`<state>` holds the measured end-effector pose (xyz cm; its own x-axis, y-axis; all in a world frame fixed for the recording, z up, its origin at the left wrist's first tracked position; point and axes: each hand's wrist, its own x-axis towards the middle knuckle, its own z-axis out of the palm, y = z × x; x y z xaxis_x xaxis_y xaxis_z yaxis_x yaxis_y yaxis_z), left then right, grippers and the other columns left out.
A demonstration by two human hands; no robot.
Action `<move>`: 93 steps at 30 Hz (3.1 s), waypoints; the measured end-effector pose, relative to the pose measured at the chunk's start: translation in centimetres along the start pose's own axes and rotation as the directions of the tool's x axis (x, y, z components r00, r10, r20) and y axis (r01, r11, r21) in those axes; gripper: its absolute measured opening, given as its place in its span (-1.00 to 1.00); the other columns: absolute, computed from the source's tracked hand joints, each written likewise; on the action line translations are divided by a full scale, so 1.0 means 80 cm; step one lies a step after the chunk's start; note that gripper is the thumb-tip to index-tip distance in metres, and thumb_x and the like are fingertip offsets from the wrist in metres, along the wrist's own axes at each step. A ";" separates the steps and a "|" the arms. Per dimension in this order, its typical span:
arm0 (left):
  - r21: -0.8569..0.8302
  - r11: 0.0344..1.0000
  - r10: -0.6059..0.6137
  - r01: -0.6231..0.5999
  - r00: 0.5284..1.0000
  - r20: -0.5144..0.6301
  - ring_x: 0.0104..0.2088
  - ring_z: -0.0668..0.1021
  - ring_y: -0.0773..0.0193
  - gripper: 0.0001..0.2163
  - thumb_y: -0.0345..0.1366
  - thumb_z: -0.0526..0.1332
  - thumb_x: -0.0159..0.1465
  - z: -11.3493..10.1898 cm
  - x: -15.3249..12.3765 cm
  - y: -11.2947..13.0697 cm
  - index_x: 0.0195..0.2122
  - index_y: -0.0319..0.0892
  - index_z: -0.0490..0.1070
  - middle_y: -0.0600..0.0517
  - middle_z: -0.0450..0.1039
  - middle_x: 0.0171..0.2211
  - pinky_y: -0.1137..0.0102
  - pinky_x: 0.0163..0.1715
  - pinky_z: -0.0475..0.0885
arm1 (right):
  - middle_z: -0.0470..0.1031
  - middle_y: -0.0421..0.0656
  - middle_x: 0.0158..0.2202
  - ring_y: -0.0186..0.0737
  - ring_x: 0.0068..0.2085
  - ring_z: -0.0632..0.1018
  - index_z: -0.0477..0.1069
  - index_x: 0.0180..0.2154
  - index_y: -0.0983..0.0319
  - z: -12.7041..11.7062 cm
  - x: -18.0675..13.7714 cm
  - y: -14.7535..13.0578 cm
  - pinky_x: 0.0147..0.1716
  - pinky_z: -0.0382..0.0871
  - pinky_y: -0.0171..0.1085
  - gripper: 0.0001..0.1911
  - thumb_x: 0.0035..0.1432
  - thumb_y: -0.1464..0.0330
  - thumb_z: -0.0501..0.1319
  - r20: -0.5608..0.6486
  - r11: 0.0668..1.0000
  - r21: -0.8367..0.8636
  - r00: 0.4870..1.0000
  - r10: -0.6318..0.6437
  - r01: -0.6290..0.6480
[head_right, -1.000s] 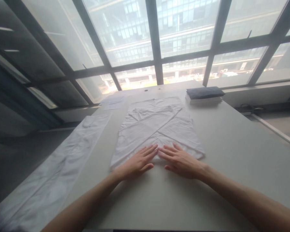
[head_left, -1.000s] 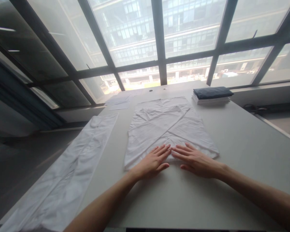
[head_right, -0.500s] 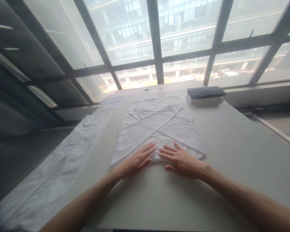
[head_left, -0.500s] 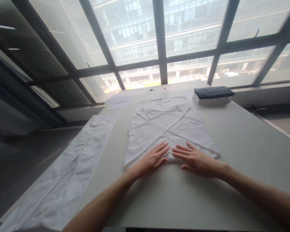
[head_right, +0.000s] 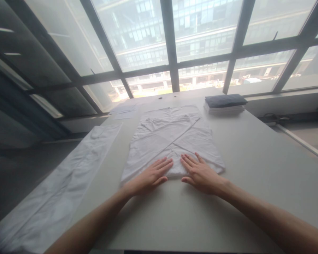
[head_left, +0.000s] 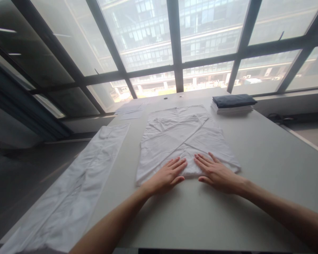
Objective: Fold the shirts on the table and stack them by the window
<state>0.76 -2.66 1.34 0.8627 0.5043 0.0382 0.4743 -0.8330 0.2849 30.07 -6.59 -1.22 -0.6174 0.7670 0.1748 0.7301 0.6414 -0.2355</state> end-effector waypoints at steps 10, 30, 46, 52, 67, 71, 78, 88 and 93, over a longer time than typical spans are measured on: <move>0.020 1.000 0.007 -0.008 1.000 0.016 0.48 -0.04 0.03 -0.43 -0.03 -0.04 0.54 0.001 -0.001 -0.001 0.50 -0.09 -0.05 -0.08 -0.05 0.48 0.08 0.44 -0.01 | 0.32 -0.02 0.36 -0.02 0.39 0.27 0.33 0.30 0.16 -0.026 0.006 -0.016 0.37 0.12 0.12 -0.54 0.43 0.35 0.11 -0.113 0.965 0.102 0.967 -0.229 0.241; -0.063 0.996 -0.067 0.062 0.994 -0.083 0.47 0.08 0.10 -0.39 -0.08 0.06 0.51 -0.024 -0.005 -0.001 0.51 -0.02 -0.12 -0.06 0.01 0.47 0.13 0.42 0.11 | 0.56 -0.03 0.12 -0.06 0.14 0.52 0.48 0.15 0.15 -0.021 0.009 -0.007 0.12 0.41 -0.01 -0.64 0.42 0.43 0.07 -0.144 0.966 0.154 0.972 -0.187 0.208; 0.060 0.840 -0.528 0.539 0.839 -0.129 0.29 0.41 -0.04 -0.57 -0.06 0.02 0.43 -0.059 -0.062 -0.135 0.13 -0.21 0.45 -0.24 0.38 0.28 0.07 0.32 0.25 | 0.62 -0.08 -0.05 -0.09 0.01 0.55 0.56 -0.03 0.11 -0.044 0.008 -0.027 0.17 0.27 -0.06 -0.64 0.49 0.19 0.01 -0.069 0.982 0.157 0.993 -0.099 0.109; 0.134 0.820 -0.553 0.556 0.831 -0.064 -0.04 0.64 0.06 -0.66 -0.11 0.01 0.48 -0.083 -0.047 -0.082 -0.14 -0.09 0.56 -0.09 0.65 -0.12 0.29 0.01 0.45 | 0.56 -0.12 -0.46 -0.16 -0.35 0.55 0.48 -0.48 0.20 -0.062 0.009 -0.020 -0.09 0.32 -0.16 -0.37 0.52 0.11 -0.12 -0.054 0.996 0.088 0.998 0.020 -0.015; -0.008 0.782 -0.561 0.623 0.699 -0.444 -0.14 0.64 0.14 -0.73 -0.25 0.07 0.42 -0.060 -0.036 -0.090 -0.09 -0.17 0.56 -0.08 0.64 -0.16 0.34 -0.06 0.45 | 0.60 -0.05 -0.42 -0.10 -0.35 0.60 0.49 -0.45 0.22 -0.069 -0.015 -0.026 -0.30 0.29 -0.22 -0.51 0.48 0.18 0.04 -0.153 0.913 -0.156 0.923 0.354 -0.376; 0.000 0.835 -0.482 0.551 0.730 -0.486 0.07 0.56 0.10 -0.71 -0.29 0.10 0.37 -0.043 -0.042 -0.128 0.02 -0.18 0.52 -0.12 0.56 0.04 0.24 0.17 0.38 | 0.59 -0.06 -0.33 -0.09 -0.28 0.59 0.50 -0.34 0.22 -0.069 -0.018 -0.031 -0.33 0.28 -0.23 -0.57 0.48 0.17 0.03 -0.121 0.925 -0.106 0.928 0.353 -0.365; -0.029 0.773 -0.585 0.634 0.694 -0.420 0.07 0.55 0.12 -0.77 -0.30 0.13 0.36 -0.029 -0.037 -0.128 -0.06 -0.17 0.53 -0.10 0.54 0.02 0.26 0.18 0.38 | 0.61 0.00 -0.38 0.00 -0.33 0.63 0.52 -0.30 0.25 -0.076 -0.022 -0.039 -0.37 0.29 -0.20 -0.49 0.49 0.10 -0.03 -0.010 0.880 -0.178 0.895 0.447 -0.441; 0.087 0.717 -0.616 0.692 0.687 -0.387 -0.14 0.60 0.16 -0.79 -0.26 0.13 0.41 -0.046 -0.026 -0.087 -0.19 -0.13 0.57 -0.05 0.62 -0.14 0.37 -0.10 0.38 | 0.63 0.14 -0.31 0.11 -0.24 0.66 0.56 -0.21 0.33 -0.079 -0.018 -0.013 -0.22 0.41 -0.10 -0.44 0.45 0.03 0.00 0.022 0.783 -0.319 0.822 0.569 -0.534; 0.074 0.755 -0.585 0.651 0.721 -0.372 -0.43 0.51 0.27 -0.70 -0.27 0.12 0.37 -0.051 -0.016 -0.063 -0.51 -0.17 0.45 0.02 0.53 -0.48 0.40 -0.34 0.25 | 0.62 0.19 -0.08 0.17 0.02 0.59 0.55 -0.08 0.33 -0.070 -0.019 0.046 0.16 0.24 0.12 -0.40 0.46 0.02 -0.07 -0.035 0.753 -0.343 0.809 0.587 -0.562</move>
<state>-3.43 1.85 3.78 0.2789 0.9353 0.2176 0.9329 -0.3176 0.1696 35.35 -5.32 2.96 -0.0602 0.9975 0.0363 0.9969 0.0583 0.0523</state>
